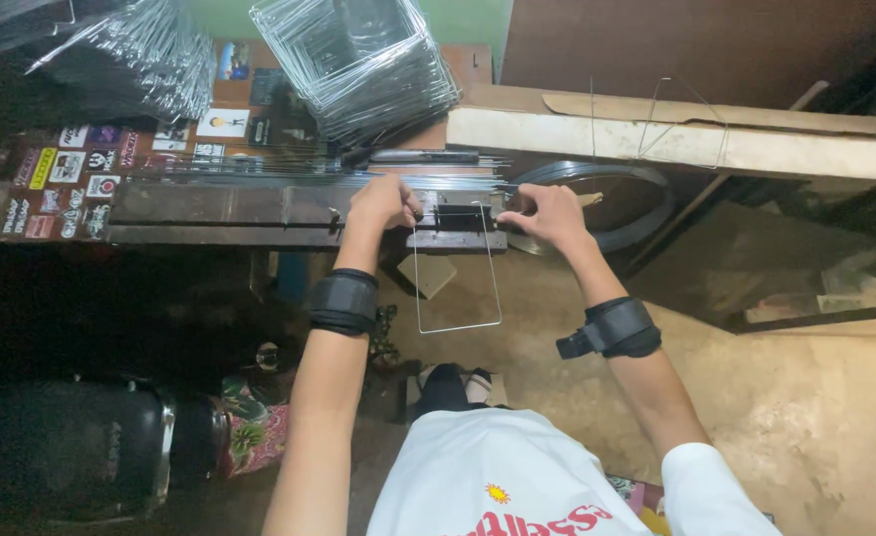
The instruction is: The recorder is using a manual bending jig to shape straight metal wires into square frames.
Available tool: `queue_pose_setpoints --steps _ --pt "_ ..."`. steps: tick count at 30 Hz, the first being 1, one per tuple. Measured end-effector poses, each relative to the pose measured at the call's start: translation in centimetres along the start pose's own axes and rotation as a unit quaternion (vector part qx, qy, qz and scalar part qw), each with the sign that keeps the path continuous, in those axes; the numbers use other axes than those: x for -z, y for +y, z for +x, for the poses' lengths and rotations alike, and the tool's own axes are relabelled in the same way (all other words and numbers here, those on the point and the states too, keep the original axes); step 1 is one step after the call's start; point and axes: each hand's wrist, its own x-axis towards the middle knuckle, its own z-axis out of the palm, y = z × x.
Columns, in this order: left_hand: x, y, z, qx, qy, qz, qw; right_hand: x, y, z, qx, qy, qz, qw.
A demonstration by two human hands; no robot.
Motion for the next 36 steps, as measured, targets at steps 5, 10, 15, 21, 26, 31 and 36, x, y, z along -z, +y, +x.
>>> queue_pose_setpoints --steps 5,10,15,21,26,31,36 --pt "0.5 1.1 -0.6 0.02 0.005 0.012 1.0 0.7 -0.7 0.2 -0.002 -0.025 -0.021 0.999" --pt "0.7 1.2 -0.6 -0.005 0.006 0.073 0.997 0.8 -1.3 -0.6 -0.043 -0.052 -0.042 0.997" --pt "0.0 0.3 0.5 0.015 -0.001 0.039 0.999 0.5 -1.8 -1.1 -0.055 -0.017 -0.013 0.998" --pt "0.4 0.9 -0.1 -0.015 0.016 0.062 0.998 -0.6 -1.3 -1.8 -0.074 0.01 -0.005 0.997" --pt "-0.3 0.2 1.0 -0.02 0.026 0.073 0.997 -0.5 -1.7 -2.0 -0.103 0.0 0.018 0.995" --pt "0.3 0.8 0.1 -0.017 0.021 0.073 0.997 -0.1 -2.7 -2.3 -0.146 -0.016 0.041 0.988" --pt "0.7 1.6 -1.0 -0.02 0.032 0.058 0.998 -0.4 -3.4 -2.8 -0.195 -0.003 0.059 0.979"
